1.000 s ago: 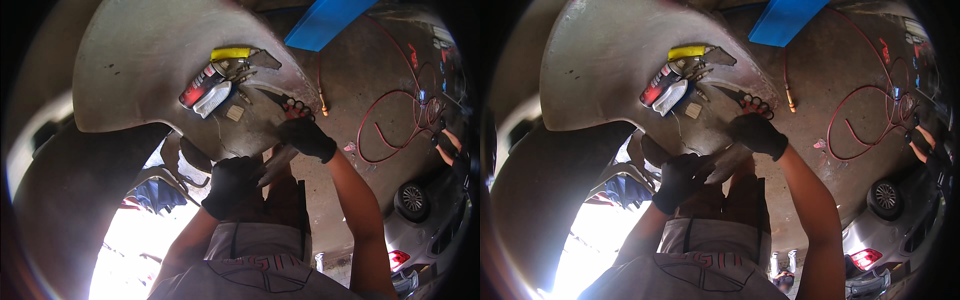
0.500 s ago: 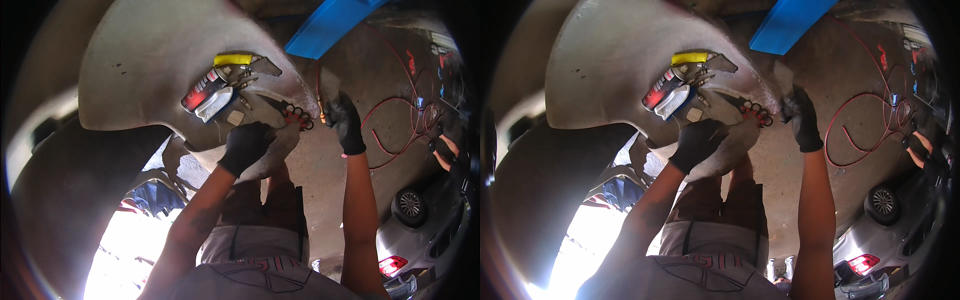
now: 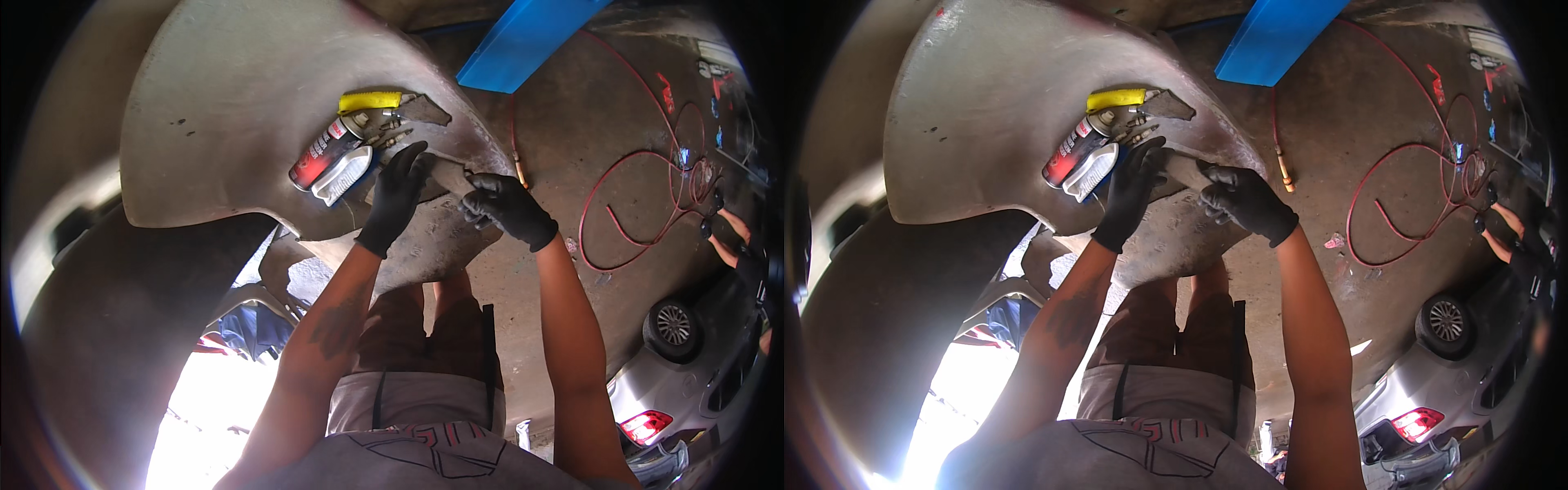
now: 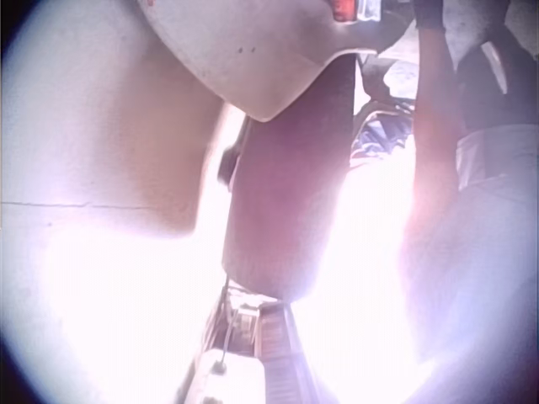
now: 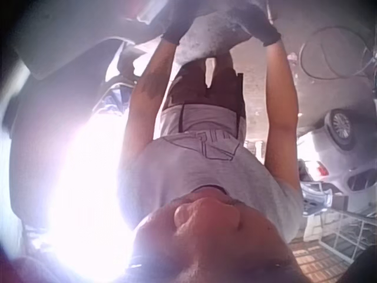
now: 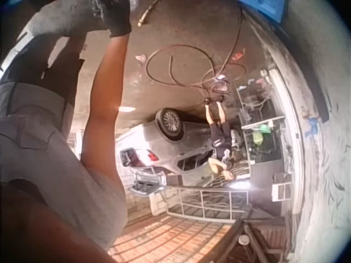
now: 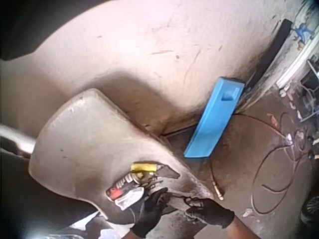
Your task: The person uses a pair of scissors to cut a piece of grey fabric or upholstery material resting on a white plastic chair. The person holds the material with one hand while cutting with the other, trimming the edges and removing sections of the fabric.
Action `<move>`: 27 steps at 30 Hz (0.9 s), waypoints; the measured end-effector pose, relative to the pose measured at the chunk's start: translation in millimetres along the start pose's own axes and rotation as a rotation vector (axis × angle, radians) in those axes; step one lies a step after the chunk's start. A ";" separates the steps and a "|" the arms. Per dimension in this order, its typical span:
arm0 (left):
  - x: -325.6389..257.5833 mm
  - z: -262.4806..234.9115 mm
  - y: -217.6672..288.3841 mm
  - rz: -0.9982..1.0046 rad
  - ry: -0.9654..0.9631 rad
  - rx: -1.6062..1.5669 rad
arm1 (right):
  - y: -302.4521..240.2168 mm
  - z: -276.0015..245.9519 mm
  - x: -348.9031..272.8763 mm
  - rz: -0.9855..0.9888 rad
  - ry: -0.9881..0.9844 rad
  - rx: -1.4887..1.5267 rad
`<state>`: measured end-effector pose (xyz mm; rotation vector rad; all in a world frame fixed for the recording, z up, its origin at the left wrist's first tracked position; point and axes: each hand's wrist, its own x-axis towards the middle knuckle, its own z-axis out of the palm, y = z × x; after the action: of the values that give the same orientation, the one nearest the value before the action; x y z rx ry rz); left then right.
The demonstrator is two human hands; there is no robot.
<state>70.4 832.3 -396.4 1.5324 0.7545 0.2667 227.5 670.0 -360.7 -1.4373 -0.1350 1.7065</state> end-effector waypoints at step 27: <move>-32.1 -46.6 39.4 0.062 -0.147 0.732 | 61.1 -41.6 19.7 -0.388 0.718 -0.975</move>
<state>30.4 852.7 -344.0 2.2383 0.7235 -0.0977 230.6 627.8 -424.4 -2.4321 -0.8636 0.6997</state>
